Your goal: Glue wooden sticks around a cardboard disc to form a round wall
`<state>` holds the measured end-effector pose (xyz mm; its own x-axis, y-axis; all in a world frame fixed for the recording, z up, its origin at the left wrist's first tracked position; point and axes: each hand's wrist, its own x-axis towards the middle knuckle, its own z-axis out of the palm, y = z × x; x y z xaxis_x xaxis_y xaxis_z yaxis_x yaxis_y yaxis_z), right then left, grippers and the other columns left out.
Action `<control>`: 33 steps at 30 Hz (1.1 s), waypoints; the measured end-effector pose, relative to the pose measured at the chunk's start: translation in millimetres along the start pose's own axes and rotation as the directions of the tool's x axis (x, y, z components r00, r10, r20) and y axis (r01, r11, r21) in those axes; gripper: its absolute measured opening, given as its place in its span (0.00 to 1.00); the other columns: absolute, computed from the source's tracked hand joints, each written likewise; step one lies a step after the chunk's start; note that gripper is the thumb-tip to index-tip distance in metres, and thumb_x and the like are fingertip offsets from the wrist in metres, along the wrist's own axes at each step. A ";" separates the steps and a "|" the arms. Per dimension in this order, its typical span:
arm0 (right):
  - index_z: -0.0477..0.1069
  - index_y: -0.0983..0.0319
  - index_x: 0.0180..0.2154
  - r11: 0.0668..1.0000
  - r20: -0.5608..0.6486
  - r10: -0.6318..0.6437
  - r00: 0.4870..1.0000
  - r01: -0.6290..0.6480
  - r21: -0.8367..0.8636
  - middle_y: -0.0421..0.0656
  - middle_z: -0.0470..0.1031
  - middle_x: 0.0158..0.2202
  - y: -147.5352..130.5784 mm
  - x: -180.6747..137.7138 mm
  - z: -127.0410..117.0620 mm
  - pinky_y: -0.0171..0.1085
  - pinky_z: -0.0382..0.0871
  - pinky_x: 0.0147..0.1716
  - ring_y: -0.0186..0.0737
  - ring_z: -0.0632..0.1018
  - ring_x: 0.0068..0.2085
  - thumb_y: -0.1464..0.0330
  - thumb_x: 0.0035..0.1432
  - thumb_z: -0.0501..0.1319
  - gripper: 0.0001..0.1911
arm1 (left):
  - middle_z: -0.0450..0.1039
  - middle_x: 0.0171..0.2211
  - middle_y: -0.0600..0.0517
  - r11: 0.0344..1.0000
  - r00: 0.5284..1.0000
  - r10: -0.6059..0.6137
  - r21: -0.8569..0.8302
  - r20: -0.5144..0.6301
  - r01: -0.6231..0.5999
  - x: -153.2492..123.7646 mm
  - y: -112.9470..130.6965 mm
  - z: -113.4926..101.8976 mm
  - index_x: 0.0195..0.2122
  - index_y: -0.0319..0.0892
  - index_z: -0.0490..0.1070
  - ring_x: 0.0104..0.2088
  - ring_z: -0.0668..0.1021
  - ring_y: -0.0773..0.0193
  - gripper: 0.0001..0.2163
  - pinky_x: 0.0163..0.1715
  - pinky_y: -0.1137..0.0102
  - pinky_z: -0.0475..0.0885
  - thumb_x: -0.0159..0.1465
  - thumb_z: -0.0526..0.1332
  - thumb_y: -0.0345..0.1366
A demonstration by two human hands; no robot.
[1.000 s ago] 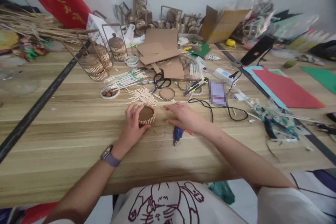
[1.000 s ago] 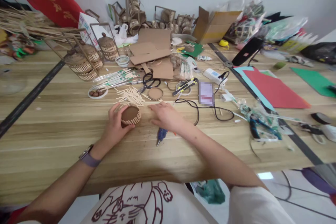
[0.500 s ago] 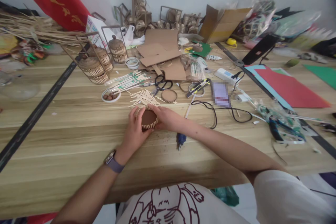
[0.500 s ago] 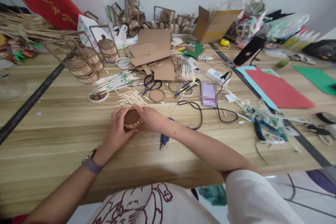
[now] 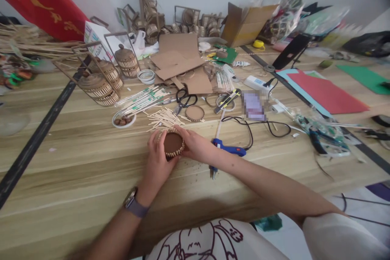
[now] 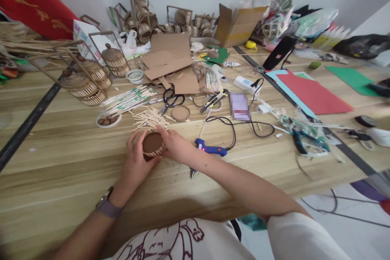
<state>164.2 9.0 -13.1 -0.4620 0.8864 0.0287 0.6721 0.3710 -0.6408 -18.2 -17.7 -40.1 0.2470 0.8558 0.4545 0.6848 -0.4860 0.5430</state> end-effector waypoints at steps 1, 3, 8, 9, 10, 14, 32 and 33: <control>0.47 0.66 0.68 1.000 -0.007 -0.001 1.000 0.001 0.011 0.62 0.68 0.59 -0.1 -0.5 0.4 0.52 0.67 0.55 0.57 0.71 0.59 0.76 0.48 0.68 0.50 | 0.52 0.63 0.36 1.000 1.000 -0.007 -0.009 0.006 0.007 -0.3 0.3 -0.5 0.67 0.45 0.46 0.65 0.60 0.42 0.44 0.60 0.44 0.63 0.55 0.70 0.28; 0.46 0.67 0.68 1.000 -0.013 0.015 1.000 -0.014 0.024 0.62 0.67 0.60 -0.4 -1.3 1.5 0.52 0.66 0.56 0.57 0.70 0.60 0.77 0.48 0.68 0.51 | 0.52 0.64 0.36 1.000 1.000 -0.009 -0.024 0.014 0.009 -0.6 0.4 -1.2 0.67 0.46 0.45 0.66 0.60 0.42 0.45 0.61 0.43 0.62 0.54 0.70 0.27; 0.44 0.69 0.69 0.995 -0.004 0.084 0.996 -0.084 0.045 0.64 0.66 0.61 -2.1 -2.9 3.8 0.51 0.65 0.58 0.58 0.69 0.61 0.78 0.46 0.68 0.53 | 0.53 0.64 0.34 0.998 1.000 0.007 -0.067 -0.009 -0.008 -0.9 -2.0 -0.1 0.67 0.44 0.45 0.65 0.60 0.38 0.51 0.61 0.42 0.61 0.47 0.75 0.29; 0.44 0.67 0.69 0.995 -0.010 0.082 0.997 -0.081 0.051 0.63 0.66 0.61 -2.7 -3.0 4.0 0.51 0.65 0.58 0.58 0.69 0.61 0.78 0.46 0.68 0.53 | 0.53 0.64 0.34 0.997 1.000 0.003 -0.082 -0.024 -0.005 -1.2 -2.5 0.3 0.67 0.43 0.45 0.65 0.60 0.38 0.52 0.61 0.42 0.61 0.46 0.76 0.30; 0.44 0.65 0.69 0.995 -0.017 0.078 0.997 -0.077 0.058 0.62 0.65 0.62 -3.4 -3.0 3.9 0.51 0.65 0.58 0.57 0.69 0.61 0.78 0.46 0.69 0.53 | 0.53 0.64 0.34 0.995 0.999 0.000 -0.098 -0.038 -0.003 -1.5 -2.9 0.5 0.67 0.43 0.45 0.65 0.60 0.38 0.51 0.61 0.42 0.60 0.47 0.75 0.31; 0.46 0.66 0.69 0.990 -0.003 0.111 0.994 -0.111 0.088 0.62 0.65 0.62 -9.1 -4.1 -1.6 0.51 0.66 0.57 0.56 0.69 0.61 0.78 0.47 0.69 0.51 | 0.52 0.64 0.35 0.988 1.000 0.004 -0.157 -0.021 -0.008 -3.1 -2.9 -2.7 0.67 0.42 0.45 0.66 0.60 0.41 0.43 0.61 0.44 0.61 0.54 0.69 0.32; 0.76 0.59 0.40 0.956 -0.908 0.052 0.415 -0.285 -0.075 0.42 0.81 0.31 69.2 -93.4 -76.8 0.40 0.74 0.33 0.40 0.80 0.28 0.64 0.63 0.59 0.09 | 0.70 0.34 0.51 0.992 0.960 -0.056 -0.126 -0.274 0.022 0.5 1.2 -32.9 0.28 0.46 0.61 0.41 0.71 0.57 0.12 0.45 0.58 0.65 0.68 0.47 0.28; 0.76 0.59 0.41 0.949 -0.922 0.035 0.386 -0.303 -0.091 0.42 0.81 0.30 74.2 -94.8 -76.3 0.40 0.74 0.33 0.40 0.79 0.28 0.64 0.63 0.59 0.09 | 0.69 0.31 0.52 0.993 0.955 -0.067 -0.113 -0.288 0.035 1.7 0.5 -32.9 0.27 0.46 0.60 0.38 0.70 0.58 0.13 0.43 0.59 0.65 0.68 0.47 0.28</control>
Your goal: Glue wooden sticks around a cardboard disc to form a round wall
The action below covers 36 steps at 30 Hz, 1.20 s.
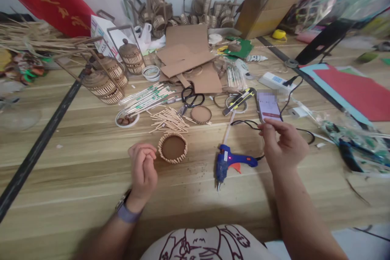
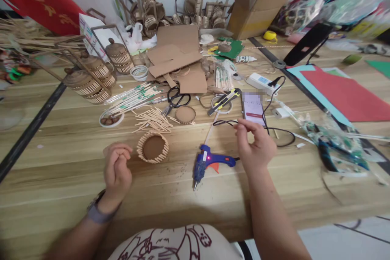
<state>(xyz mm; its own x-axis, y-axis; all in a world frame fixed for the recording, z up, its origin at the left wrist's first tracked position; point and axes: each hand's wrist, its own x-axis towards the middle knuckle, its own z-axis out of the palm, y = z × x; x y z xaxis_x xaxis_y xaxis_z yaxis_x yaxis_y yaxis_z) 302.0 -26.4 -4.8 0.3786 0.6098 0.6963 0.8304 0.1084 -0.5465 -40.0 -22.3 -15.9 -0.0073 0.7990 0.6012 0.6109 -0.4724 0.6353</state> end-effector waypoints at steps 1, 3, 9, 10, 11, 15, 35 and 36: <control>0.77 0.59 0.41 0.999 -0.021 -0.021 1.000 0.020 -0.034 0.42 0.81 0.29 4.1 -0.3 0.3 0.40 0.74 0.33 0.41 0.79 0.28 0.64 0.63 0.59 0.09 | 0.67 0.29 0.52 1.000 1.000 -0.006 0.015 -0.011 0.007 1.4 -0.8 0.1 0.26 0.46 0.59 0.36 0.70 0.59 0.14 0.41 0.60 0.64 0.69 0.46 0.28; 0.77 0.59 0.39 0.990 -0.032 -0.083 0.996 0.079 -0.113 0.42 0.80 0.27 10.1 0.7 0.8 0.41 0.74 0.34 0.42 0.80 0.28 0.64 0.62 0.59 0.09 | 0.65 0.27 0.53 0.999 1.000 -0.010 0.043 -0.005 0.010 4.3 -2.3 -0.8 0.25 0.46 0.58 0.33 0.68 0.60 0.15 0.39 0.61 0.63 0.70 0.46 0.29; 0.77 0.59 0.37 0.965 -0.003 -0.147 0.989 0.143 -0.219 0.42 0.78 0.24 21.1 4.2 6.0 0.41 0.73 0.34 0.44 0.79 0.29 0.66 0.61 0.58 0.09 | 0.65 0.23 0.54 0.992 0.997 0.041 0.112 0.071 -0.049 6.9 -7.5 -9.4 0.23 0.46 0.62 0.34 0.69 0.59 0.16 0.38 0.63 0.65 0.70 0.53 0.32; 0.77 0.59 0.37 0.964 0.008 -0.154 0.988 0.152 -0.217 0.42 0.78 0.24 22.2 4.0 7.1 0.41 0.73 0.34 0.43 0.79 0.28 0.66 0.61 0.58 0.09 | 0.66 0.25 0.54 0.991 0.996 0.057 0.120 0.072 -0.066 6.1 -8.4 -9.7 0.23 0.45 0.63 0.35 0.70 0.59 0.16 0.40 0.62 0.65 0.70 0.55 0.33; 0.77 0.59 0.36 0.964 0.020 -0.159 0.987 0.159 -0.214 0.42 0.78 0.24 23.1 3.5 8.0 0.41 0.72 0.34 0.43 0.78 0.28 0.66 0.61 0.58 0.09 | 0.69 0.29 0.53 0.990 0.995 0.066 0.120 0.073 -0.074 4.8 -9.2 -8.9 0.24 0.45 0.66 0.37 0.72 0.59 0.14 0.42 0.61 0.67 0.69 0.57 0.35; 0.76 0.59 0.37 0.964 0.068 -0.125 0.990 0.137 -0.228 0.42 0.78 0.25 23.9 1.3 9.7 0.41 0.72 0.35 0.43 0.78 0.29 0.66 0.61 0.57 0.09 | 0.61 0.58 0.42 0.998 0.997 0.043 -0.041 0.068 -0.040 -3.2 -9.4 5.0 0.57 0.47 0.62 0.59 0.68 0.49 0.28 0.57 0.50 0.67 0.61 0.64 0.54; 0.77 0.58 0.38 0.969 0.166 -0.102 0.981 0.136 -0.205 0.43 0.78 0.28 26.3 -1.6 11.3 0.41 0.71 0.37 0.43 0.78 0.32 0.66 0.61 0.56 0.11 | 0.51 0.63 0.32 0.954 0.979 0.129 0.248 0.160 -0.167 -6.6 12.6 30.2 0.67 0.42 0.43 0.65 0.59 0.39 0.45 0.58 0.42 0.63 0.55 0.72 0.37; 0.77 0.59 0.38 0.968 0.166 -0.107 0.980 0.141 -0.209 0.43 0.79 0.28 26.2 -1.7 11.5 0.41 0.71 0.37 0.43 0.78 0.32 0.67 0.61 0.56 0.11 | 0.51 0.63 0.32 0.953 0.979 0.131 0.251 0.155 -0.168 -4.8 10.8 26.8 0.67 0.41 0.43 0.65 0.60 0.39 0.46 0.59 0.42 0.62 0.55 0.72 0.38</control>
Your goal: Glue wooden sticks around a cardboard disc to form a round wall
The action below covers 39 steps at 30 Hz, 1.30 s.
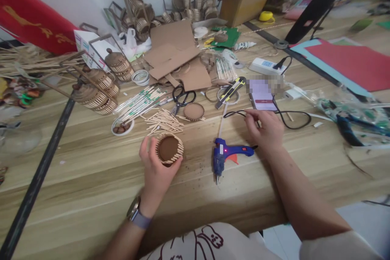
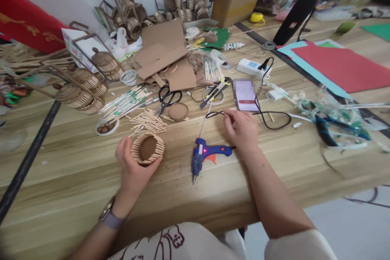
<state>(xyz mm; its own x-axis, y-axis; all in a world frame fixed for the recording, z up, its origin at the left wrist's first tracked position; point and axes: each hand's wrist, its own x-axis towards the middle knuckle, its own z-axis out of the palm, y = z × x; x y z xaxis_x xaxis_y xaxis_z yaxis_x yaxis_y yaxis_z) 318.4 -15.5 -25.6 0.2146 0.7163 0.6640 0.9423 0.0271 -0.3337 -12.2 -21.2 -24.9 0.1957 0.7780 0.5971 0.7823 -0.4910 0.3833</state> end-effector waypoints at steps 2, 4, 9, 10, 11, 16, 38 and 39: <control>0.77 0.59 0.38 1.000 -0.013 -0.013 1.000 0.013 0.000 0.43 0.79 0.28 -0.3 0.1 0.3 0.40 0.71 0.36 0.43 0.78 0.31 0.67 0.61 0.56 0.11 | 0.51 0.63 0.32 0.999 1.000 0.015 0.028 -0.020 -0.015 3.3 -9.1 -8.8 0.67 0.41 0.43 0.64 0.59 0.39 0.47 0.60 0.42 0.61 0.55 0.72 0.39; 0.77 0.59 0.37 1.000 -0.027 -0.026 0.999 0.026 0.010 0.43 0.79 0.27 -0.6 0.4 0.5 0.40 0.71 0.36 0.42 0.78 0.31 0.67 0.60 0.56 0.10 | 0.51 0.63 0.33 0.998 0.997 0.003 0.066 -0.073 0.002 7.1 -22.1 -20.5 0.67 0.41 0.44 0.64 0.59 0.39 0.48 0.61 0.41 0.59 0.53 0.73 0.41; 0.77 0.59 0.37 0.997 -0.060 -0.058 0.997 0.060 0.045 0.42 0.79 0.26 -2.0 2.9 0.8 0.39 0.71 0.34 0.42 0.78 0.30 0.68 0.60 0.57 0.10 | 0.51 0.63 0.33 0.986 0.986 -0.115 0.104 -0.119 0.128 11.1 -55.6 -46.2 0.67 0.39 0.48 0.65 0.57 0.38 0.47 0.63 0.41 0.55 0.51 0.73 0.40; 0.77 0.59 0.37 0.995 -0.076 -0.072 0.994 0.076 0.057 0.42 0.79 0.26 -2.5 3.6 0.8 0.39 0.71 0.34 0.42 0.78 0.29 0.68 0.59 0.57 0.09 | 0.51 0.63 0.33 0.984 0.984 -0.124 0.112 -0.131 0.139 10.8 -59.7 -48.7 0.66 0.38 0.48 0.65 0.57 0.37 0.47 0.63 0.41 0.55 0.51 0.73 0.40; 0.77 0.59 0.36 0.994 -0.093 -0.084 0.992 0.090 0.066 0.42 0.79 0.26 -3.0 4.2 0.7 0.38 0.71 0.33 0.42 0.78 0.29 0.68 0.59 0.58 0.09 | 0.51 0.63 0.32 0.982 0.981 -0.128 0.118 -0.145 0.146 10.6 -62.5 -50.2 0.66 0.38 0.49 0.65 0.57 0.37 0.47 0.63 0.41 0.55 0.51 0.74 0.41; 0.77 0.60 0.36 0.989 -0.146 -0.108 0.983 0.122 0.086 0.41 0.78 0.24 -6.2 6.7 0.5 0.36 0.70 0.30 0.40 0.77 0.26 0.70 0.59 0.58 0.09 | 0.51 0.63 0.34 0.982 0.974 -0.134 0.108 -0.182 0.155 14.2 -60.6 -47.5 0.66 0.39 0.50 0.65 0.57 0.39 0.46 0.64 0.44 0.56 0.51 0.73 0.41; 0.76 0.60 0.38 0.959 -0.054 -0.143 0.988 0.152 0.238 0.42 0.80 0.28 -15.4 3.5 3.9 0.37 0.69 0.33 0.40 0.77 0.29 0.69 0.63 0.55 0.10 | 0.43 0.64 0.30 0.906 0.899 -0.380 0.109 -0.216 0.409 9.4 -74.6 -8.1 0.65 0.36 0.54 0.67 0.55 0.35 0.43 0.61 0.44 0.61 0.52 0.71 0.42; 0.77 0.60 0.38 0.958 -0.046 -0.138 0.989 0.145 0.247 0.42 0.80 0.28 -16.2 3.0 4.4 0.37 0.69 0.33 0.40 0.77 0.29 0.69 0.63 0.55 0.11 | 0.43 0.65 0.30 0.906 0.899 -0.380 0.108 -0.216 0.409 8.0 -76.2 -6.8 0.65 0.36 0.54 0.67 0.54 0.35 0.43 0.61 0.43 0.60 0.52 0.72 0.42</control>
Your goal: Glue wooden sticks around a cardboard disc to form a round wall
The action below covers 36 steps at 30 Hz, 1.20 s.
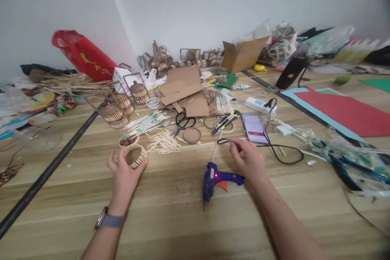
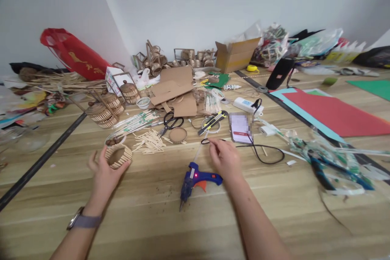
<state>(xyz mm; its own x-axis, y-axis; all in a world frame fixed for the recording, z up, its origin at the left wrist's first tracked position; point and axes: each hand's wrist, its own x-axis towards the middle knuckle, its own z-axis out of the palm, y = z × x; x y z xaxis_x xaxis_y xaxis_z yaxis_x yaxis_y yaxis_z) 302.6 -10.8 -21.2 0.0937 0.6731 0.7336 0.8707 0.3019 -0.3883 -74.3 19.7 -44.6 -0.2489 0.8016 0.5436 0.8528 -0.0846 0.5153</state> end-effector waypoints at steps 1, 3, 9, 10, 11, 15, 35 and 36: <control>0.77 0.60 0.39 1.000 0.011 0.011 1.000 -0.011 0.011 0.43 0.80 0.28 -1.1 0.1 0.0 0.38 0.69 0.34 0.41 0.77 0.29 0.69 0.63 0.55 0.11 | 0.43 0.65 0.30 1.000 1.000 0.017 -0.006 -0.009 -0.017 -0.7 -1.3 0.8 0.65 0.36 0.54 0.67 0.54 0.35 0.43 0.62 0.43 0.59 0.51 0.72 0.44; 0.76 0.60 0.39 0.998 0.077 0.047 0.996 -0.051 0.047 0.44 0.80 0.29 -4.3 2.9 -3.4 0.38 0.68 0.33 0.41 0.77 0.30 0.67 0.63 0.54 0.12 | 0.44 0.65 0.31 0.995 0.994 0.096 -0.023 -0.047 -0.097 -1.2 -1.9 1.0 0.65 0.36 0.53 0.67 0.53 0.36 0.44 0.63 0.43 0.57 0.52 0.72 0.47; 0.73 0.60 0.30 0.969 0.801 0.023 0.598 -0.210 0.129 0.41 0.75 0.28 -18.2 22.3 -37.4 0.34 0.62 0.27 0.38 0.73 0.29 0.63 0.57 0.63 0.08 | 0.49 0.63 0.31 0.966 0.957 0.259 0.046 -0.132 -0.255 -1.3 5.7 -3.8 0.61 0.37 0.61 0.66 0.57 0.37 0.32 0.64 0.44 0.55 0.61 0.66 0.47; 0.72 0.61 0.30 0.975 0.869 0.012 0.495 -0.198 0.099 0.40 0.74 0.30 -20.0 24.1 -41.2 0.34 0.62 0.28 0.39 0.73 0.30 0.64 0.53 0.67 0.07 | 0.50 0.63 0.31 0.961 0.951 0.275 0.059 -0.144 -0.269 -1.4 7.1 -4.1 0.60 0.37 0.62 0.66 0.57 0.37 0.30 0.63 0.44 0.55 0.61 0.65 0.46; 0.71 0.61 0.30 0.983 0.911 0.012 0.413 -0.173 0.066 0.41 0.74 0.32 -21.7 25.1 -43.2 0.33 0.61 0.29 0.39 0.73 0.32 0.67 0.48 0.70 0.09 | 0.51 0.63 0.31 0.955 0.941 0.295 0.066 -0.166 -0.288 -1.5 8.4 -4.1 0.59 0.37 0.63 0.65 0.58 0.36 0.28 0.63 0.43 0.55 0.61 0.65 0.45; 0.70 0.62 0.34 0.998 0.953 -0.002 0.303 -0.063 0.022 0.43 0.74 0.38 -25.3 24.7 -36.2 0.34 0.61 0.34 0.42 0.74 0.38 0.78 0.44 0.66 0.13 | 0.53 0.62 0.30 0.929 0.910 0.369 0.079 -0.190 -0.360 -2.0 13.0 -2.5 0.57 0.36 0.65 0.64 0.59 0.34 0.24 0.60 0.40 0.57 0.63 0.64 0.43; 0.70 0.61 0.36 0.913 0.737 -0.083 0.671 -0.246 0.327 0.41 0.75 0.33 -14.6 19.4 -26.8 0.34 0.66 0.31 0.40 0.74 0.32 0.73 0.48 0.58 0.10 | 0.69 0.54 0.42 0.839 0.825 0.542 -0.045 0.160 -0.542 3.9 61.1 31.5 0.53 0.46 0.68 0.59 0.68 0.44 0.15 0.58 0.45 0.64 0.66 0.58 0.42; 0.71 0.61 0.36 0.909 0.708 -0.073 0.703 -0.245 0.338 0.41 0.75 0.32 -13.0 21.1 -27.2 0.35 0.66 0.31 0.40 0.73 0.32 0.71 0.49 0.59 0.09 | 0.69 0.54 0.42 0.847 0.824 0.529 -0.069 0.203 -0.527 8.7 67.3 39.4 0.52 0.44 0.68 0.58 0.68 0.45 0.16 0.58 0.46 0.64 0.65 0.59 0.43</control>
<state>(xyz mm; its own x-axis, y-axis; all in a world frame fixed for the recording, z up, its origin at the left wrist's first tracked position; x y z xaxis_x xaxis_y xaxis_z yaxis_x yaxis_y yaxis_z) 306.4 -18.9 14.5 -0.3397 0.9286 0.1492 0.6053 0.3372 -0.7210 -0.9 44.3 -31.2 0.3390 0.7360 0.5861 0.8219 -0.5348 0.1961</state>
